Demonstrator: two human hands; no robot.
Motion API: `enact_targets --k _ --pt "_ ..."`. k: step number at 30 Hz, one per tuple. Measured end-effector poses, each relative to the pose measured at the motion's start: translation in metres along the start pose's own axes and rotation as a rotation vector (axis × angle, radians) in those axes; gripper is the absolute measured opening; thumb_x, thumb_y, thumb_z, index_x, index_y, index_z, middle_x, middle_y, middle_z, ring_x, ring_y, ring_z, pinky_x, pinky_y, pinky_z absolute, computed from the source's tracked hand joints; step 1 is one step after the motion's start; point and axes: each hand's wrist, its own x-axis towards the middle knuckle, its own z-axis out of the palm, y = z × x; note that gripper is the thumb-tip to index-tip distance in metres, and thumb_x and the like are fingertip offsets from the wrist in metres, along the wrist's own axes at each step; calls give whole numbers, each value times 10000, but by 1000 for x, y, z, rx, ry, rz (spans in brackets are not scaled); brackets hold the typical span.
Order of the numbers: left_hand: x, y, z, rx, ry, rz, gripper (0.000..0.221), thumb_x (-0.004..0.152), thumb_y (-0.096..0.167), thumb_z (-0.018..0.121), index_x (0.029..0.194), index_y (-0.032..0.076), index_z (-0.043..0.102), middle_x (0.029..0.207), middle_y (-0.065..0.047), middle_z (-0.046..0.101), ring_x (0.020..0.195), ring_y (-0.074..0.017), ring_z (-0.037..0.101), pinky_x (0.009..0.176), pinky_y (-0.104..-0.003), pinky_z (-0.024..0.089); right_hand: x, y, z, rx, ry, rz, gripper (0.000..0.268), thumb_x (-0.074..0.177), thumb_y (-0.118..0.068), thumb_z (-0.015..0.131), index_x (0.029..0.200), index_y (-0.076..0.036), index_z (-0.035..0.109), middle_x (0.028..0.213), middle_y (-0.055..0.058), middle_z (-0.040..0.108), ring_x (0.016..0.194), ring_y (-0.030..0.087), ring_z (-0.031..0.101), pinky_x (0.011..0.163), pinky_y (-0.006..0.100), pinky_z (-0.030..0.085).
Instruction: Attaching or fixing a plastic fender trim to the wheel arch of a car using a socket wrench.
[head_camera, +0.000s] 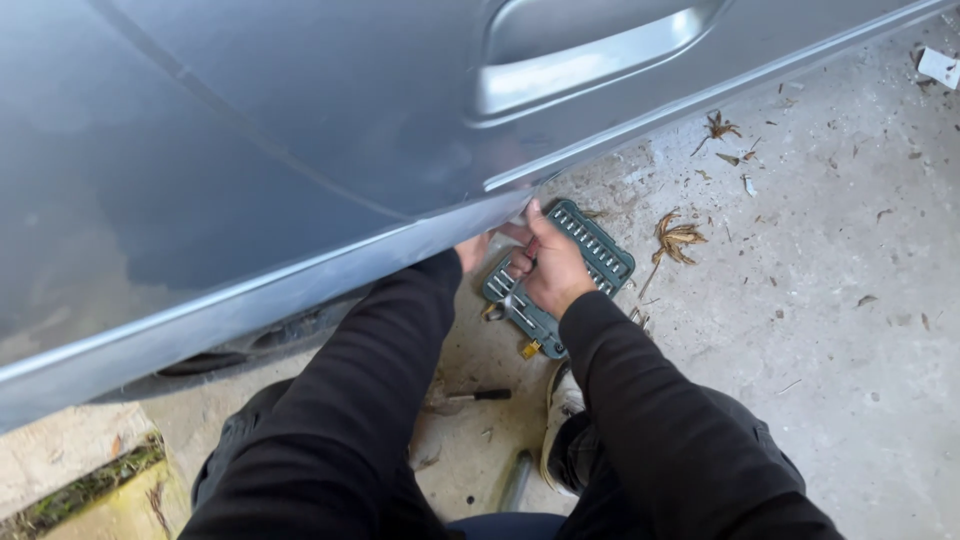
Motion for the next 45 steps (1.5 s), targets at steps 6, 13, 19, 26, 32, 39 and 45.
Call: enact_targets --k 6,13,19,26,32,39,45 --pt "10 28 12 36 -39 -5 306 1072 235 544 1303 37 569 1310 -142 614 1191 -274 549 1007 -397 460 36 25 -21 417 -101 95 418 949 -511 659 1036 -110 578 821 -6 537 581 105 375 583 283 361" --pt "7 57 16 77 -74 -20 312 1070 245 543 1302 38 572 1295 -140 617 1167 -270 550 986 -395 461 50 42 -22 629 -49 38 298 918 -370 751 918 -107 610 787 -4 513 603 113 385 606 285 359" --pt "-4 72 -19 107 -112 -23 318 1068 253 542 1300 38 574 1282 -138 620 1146 -267 550 968 -392 461 48 36 -17 628 -13 20 269 908 -351 755 878 -116 627 756 -16 498 600 112 380 594 285 352" --pt "-37 61 -59 124 -144 -55 325 1067 263 541 1299 38 576 1266 -135 623 1121 -263 550 948 -389 462 46 39 -15 624 -20 28 310 904 -375 760 885 -108 603 757 -10 492 611 119 397 598 290 364" --pt "-35 62 -54 163 -211 -98 331 1065 271 541 1297 38 579 1254 -133 626 1100 -260 550 930 -387 463 48 45 -13 633 -14 -8 280 906 -366 745 919 -121 612 764 -9 505 584 110 387 585 291 360" --pt "-31 69 -54 195 -248 -123 338 1063 280 540 1296 39 581 1238 -131 629 1076 -256 551 909 -384 464 47 40 -13 622 -37 -1 256 931 -356 733 934 -131 610 789 1 539 592 104 393 601 291 367" --pt "-37 80 -61 183 -233 -110 344 1062 288 539 1294 39 583 1225 -129 632 1055 -253 551 892 -382 465 47 40 -15 595 -35 13 258 927 -354 727 942 -117 624 789 0 539 599 102 398 611 295 375"
